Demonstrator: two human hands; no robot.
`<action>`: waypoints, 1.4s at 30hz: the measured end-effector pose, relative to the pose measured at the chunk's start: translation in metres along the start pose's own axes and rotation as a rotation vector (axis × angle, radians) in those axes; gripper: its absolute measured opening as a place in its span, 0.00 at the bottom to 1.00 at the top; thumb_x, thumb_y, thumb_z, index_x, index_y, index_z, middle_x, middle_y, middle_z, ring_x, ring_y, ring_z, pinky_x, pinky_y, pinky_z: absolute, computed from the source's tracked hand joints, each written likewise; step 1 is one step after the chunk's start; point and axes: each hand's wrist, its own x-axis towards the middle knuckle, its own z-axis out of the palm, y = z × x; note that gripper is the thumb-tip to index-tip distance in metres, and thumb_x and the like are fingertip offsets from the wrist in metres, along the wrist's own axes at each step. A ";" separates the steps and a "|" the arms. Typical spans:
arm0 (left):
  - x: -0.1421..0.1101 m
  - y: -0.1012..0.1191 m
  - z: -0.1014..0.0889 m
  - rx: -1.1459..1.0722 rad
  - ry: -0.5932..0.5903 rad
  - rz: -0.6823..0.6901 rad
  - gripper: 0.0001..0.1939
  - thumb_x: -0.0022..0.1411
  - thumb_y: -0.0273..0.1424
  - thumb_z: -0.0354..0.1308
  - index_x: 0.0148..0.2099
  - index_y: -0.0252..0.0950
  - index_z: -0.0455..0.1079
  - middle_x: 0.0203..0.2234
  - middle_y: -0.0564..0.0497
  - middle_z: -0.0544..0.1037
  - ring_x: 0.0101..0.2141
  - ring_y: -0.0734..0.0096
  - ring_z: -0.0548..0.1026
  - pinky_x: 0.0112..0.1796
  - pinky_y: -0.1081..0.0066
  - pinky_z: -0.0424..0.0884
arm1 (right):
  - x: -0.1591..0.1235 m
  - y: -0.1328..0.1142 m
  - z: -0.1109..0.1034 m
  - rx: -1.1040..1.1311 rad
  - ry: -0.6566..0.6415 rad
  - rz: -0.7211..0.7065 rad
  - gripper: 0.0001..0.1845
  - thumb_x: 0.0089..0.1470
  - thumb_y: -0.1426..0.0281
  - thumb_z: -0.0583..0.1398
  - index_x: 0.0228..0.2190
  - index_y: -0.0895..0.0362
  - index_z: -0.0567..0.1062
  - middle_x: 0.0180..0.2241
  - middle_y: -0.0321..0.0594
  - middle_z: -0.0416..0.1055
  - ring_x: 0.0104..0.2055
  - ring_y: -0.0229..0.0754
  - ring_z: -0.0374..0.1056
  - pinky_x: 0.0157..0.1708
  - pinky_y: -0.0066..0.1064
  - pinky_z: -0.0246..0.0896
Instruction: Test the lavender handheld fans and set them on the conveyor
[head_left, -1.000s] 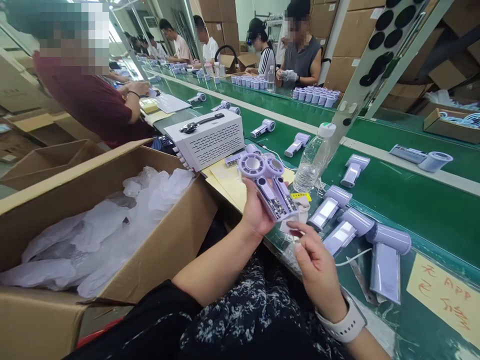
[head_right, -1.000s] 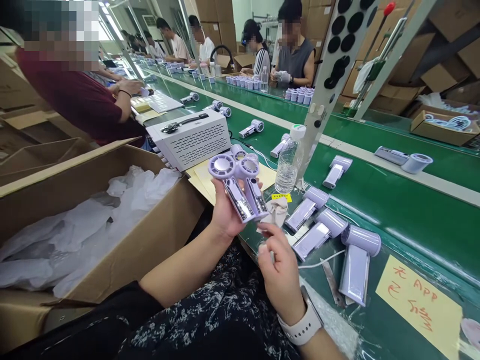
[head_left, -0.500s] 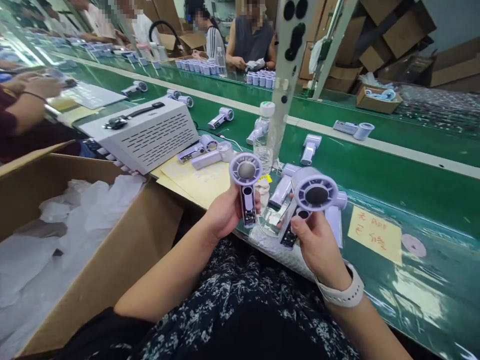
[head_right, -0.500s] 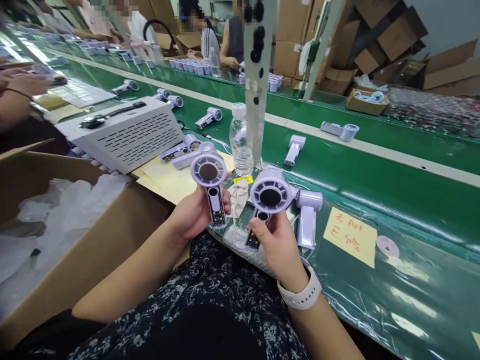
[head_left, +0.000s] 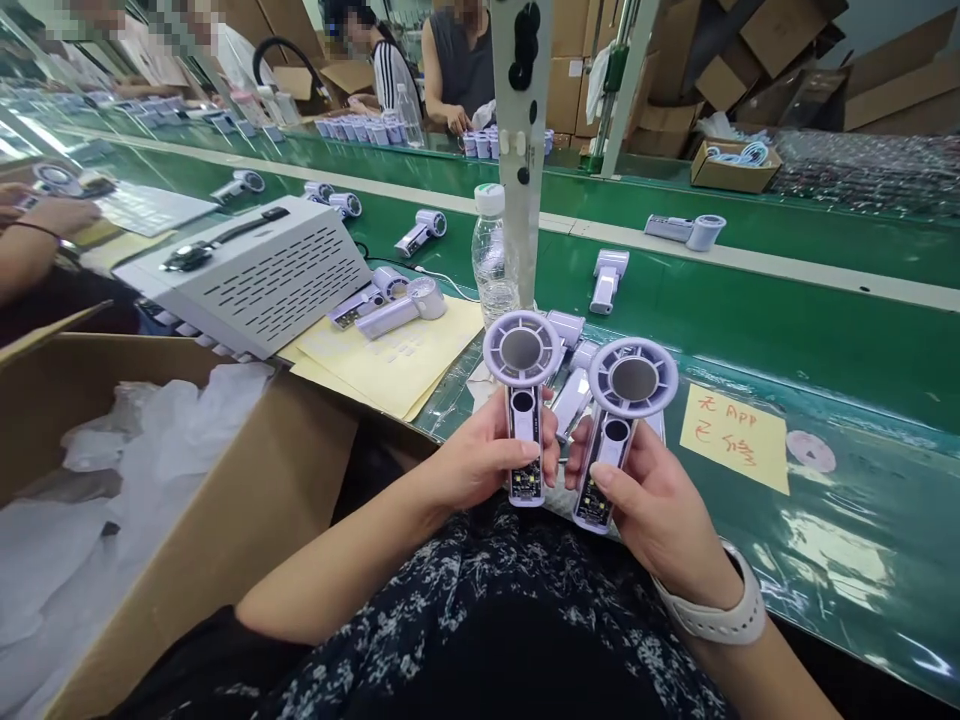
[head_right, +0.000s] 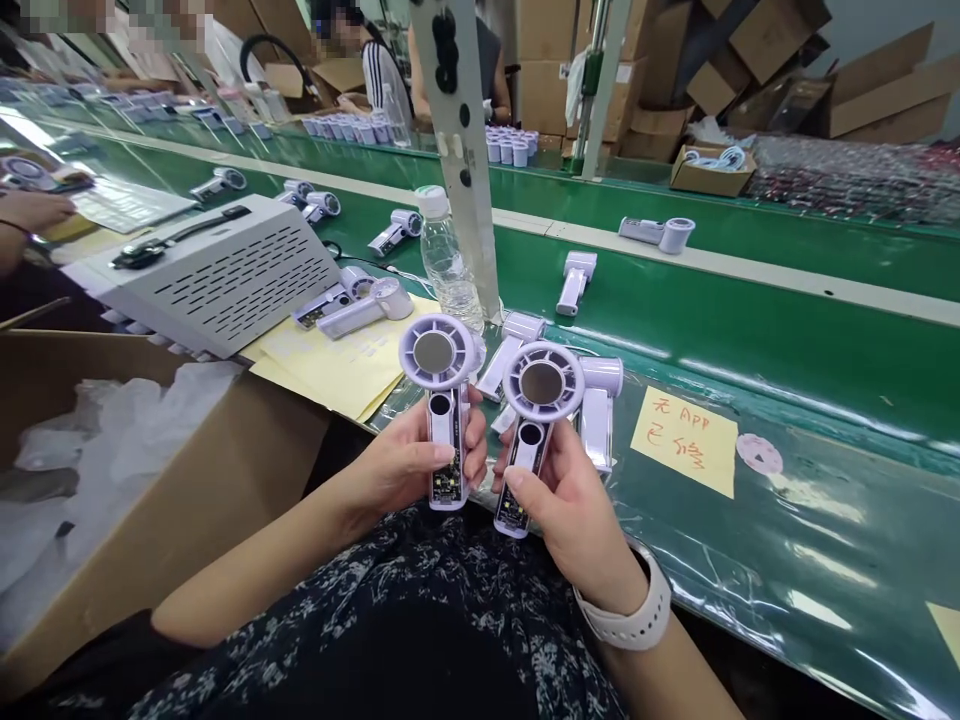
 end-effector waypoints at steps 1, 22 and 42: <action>-0.001 0.000 0.000 0.017 -0.007 0.009 0.19 0.59 0.34 0.69 0.46 0.37 0.64 0.31 0.53 0.75 0.31 0.71 0.76 0.35 0.68 0.74 | 0.000 0.000 0.001 -0.015 0.004 -0.001 0.21 0.56 0.61 0.69 0.49 0.49 0.73 0.41 0.39 0.76 0.40 0.46 0.75 0.43 0.40 0.75; -0.002 -0.004 -0.007 0.009 0.119 -0.004 0.25 0.55 0.38 0.70 0.49 0.39 0.61 0.33 0.55 0.73 0.27 0.71 0.76 0.30 0.68 0.74 | 0.006 0.010 0.003 0.091 0.068 0.095 0.17 0.53 0.60 0.71 0.43 0.52 0.79 0.36 0.40 0.76 0.35 0.43 0.72 0.36 0.34 0.73; -0.001 -0.010 -0.010 0.124 0.110 0.003 0.23 0.59 0.43 0.68 0.46 0.38 0.60 0.30 0.54 0.74 0.26 0.72 0.74 0.29 0.70 0.71 | 0.012 0.015 0.006 -0.013 0.153 0.094 0.13 0.55 0.59 0.65 0.39 0.53 0.77 0.33 0.40 0.74 0.31 0.44 0.69 0.30 0.36 0.69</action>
